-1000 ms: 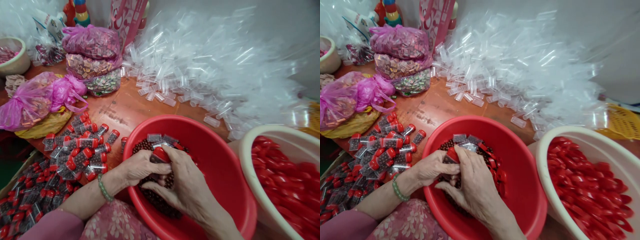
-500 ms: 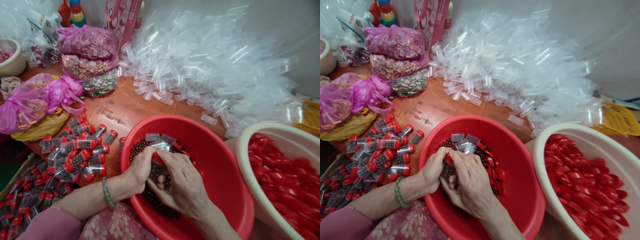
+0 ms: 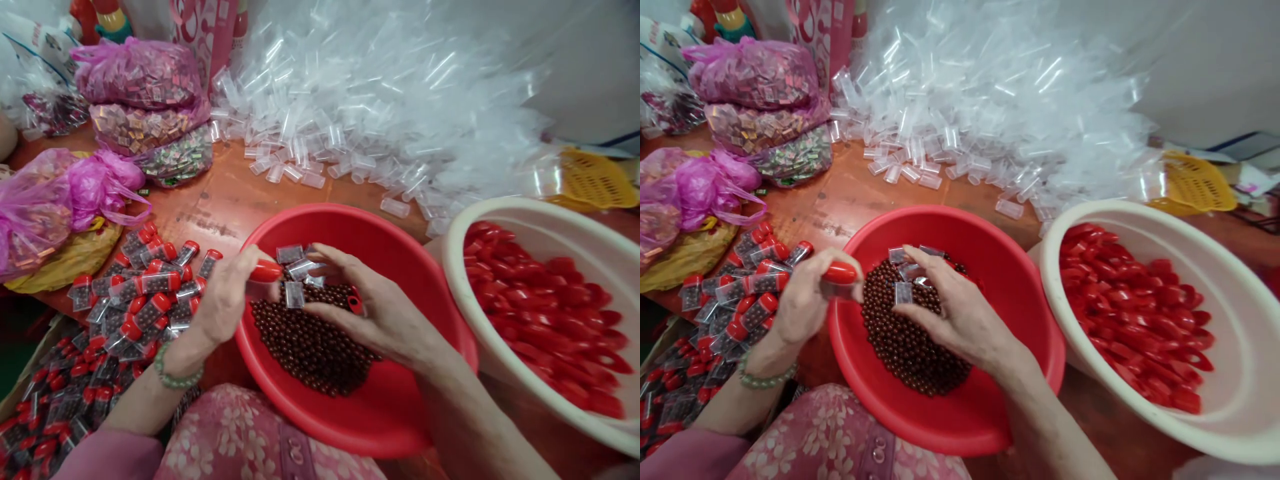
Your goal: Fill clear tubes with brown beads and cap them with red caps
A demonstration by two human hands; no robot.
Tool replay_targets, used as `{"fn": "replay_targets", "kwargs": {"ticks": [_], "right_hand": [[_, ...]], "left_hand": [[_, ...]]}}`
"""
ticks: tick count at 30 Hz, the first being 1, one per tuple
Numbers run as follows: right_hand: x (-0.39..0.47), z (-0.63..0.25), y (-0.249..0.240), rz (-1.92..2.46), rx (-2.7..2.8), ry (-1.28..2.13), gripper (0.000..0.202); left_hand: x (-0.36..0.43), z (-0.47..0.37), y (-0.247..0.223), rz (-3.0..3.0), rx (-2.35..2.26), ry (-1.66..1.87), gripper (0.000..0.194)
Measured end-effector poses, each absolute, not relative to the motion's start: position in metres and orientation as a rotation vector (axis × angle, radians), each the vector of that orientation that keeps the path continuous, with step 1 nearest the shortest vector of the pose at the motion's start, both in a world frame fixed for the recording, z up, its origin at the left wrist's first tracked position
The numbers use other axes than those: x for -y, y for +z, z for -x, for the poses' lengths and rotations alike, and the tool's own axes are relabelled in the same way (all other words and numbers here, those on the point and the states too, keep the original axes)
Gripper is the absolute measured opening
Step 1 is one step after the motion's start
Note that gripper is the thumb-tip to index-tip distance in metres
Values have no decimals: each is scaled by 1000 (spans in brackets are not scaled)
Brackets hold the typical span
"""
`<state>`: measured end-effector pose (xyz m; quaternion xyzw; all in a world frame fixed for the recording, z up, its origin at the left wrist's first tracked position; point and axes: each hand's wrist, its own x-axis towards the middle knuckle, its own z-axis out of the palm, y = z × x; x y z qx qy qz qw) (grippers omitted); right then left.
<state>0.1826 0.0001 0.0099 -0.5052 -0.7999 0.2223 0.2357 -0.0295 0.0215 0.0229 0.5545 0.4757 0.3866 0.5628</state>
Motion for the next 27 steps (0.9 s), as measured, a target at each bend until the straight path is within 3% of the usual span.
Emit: {"fn": "replay_targets", "kwargs": {"ticks": [2, 4, 7, 10, 18, 22, 27], "right_hand": [[-3, -191, 1, 1495, 2241, 705, 38], [-6, -192, -9, 1543, 2434, 753, 28], [-10, -184, -26, 1631, 2668, 704, 29], [-17, -177, -39, 1707, 2695, 666, 32], [-39, -181, -48, 1647, 2744, 714, 43], [-39, -178, -50, 1730, 2654, 665, 38], [-25, -169, -57, 1540, 2693, 976, 19]], "left_hand": [[-23, 60, 27, -1446, -1308, 987, 42], [-25, 91, 24, -1650, -1596, 1089, 38], [-29, 129, 7, -1943, -2029, 1011, 34], [-33, 146, -9, -2183, -2140, 988, 27], [-8, 76, -7, -2196, -1529, 1190, 17], [-1, 42, -16, -2189, -1251, 1182, 15], [-6, 37, -26, -2175, -1193, 1140, 13]]}}
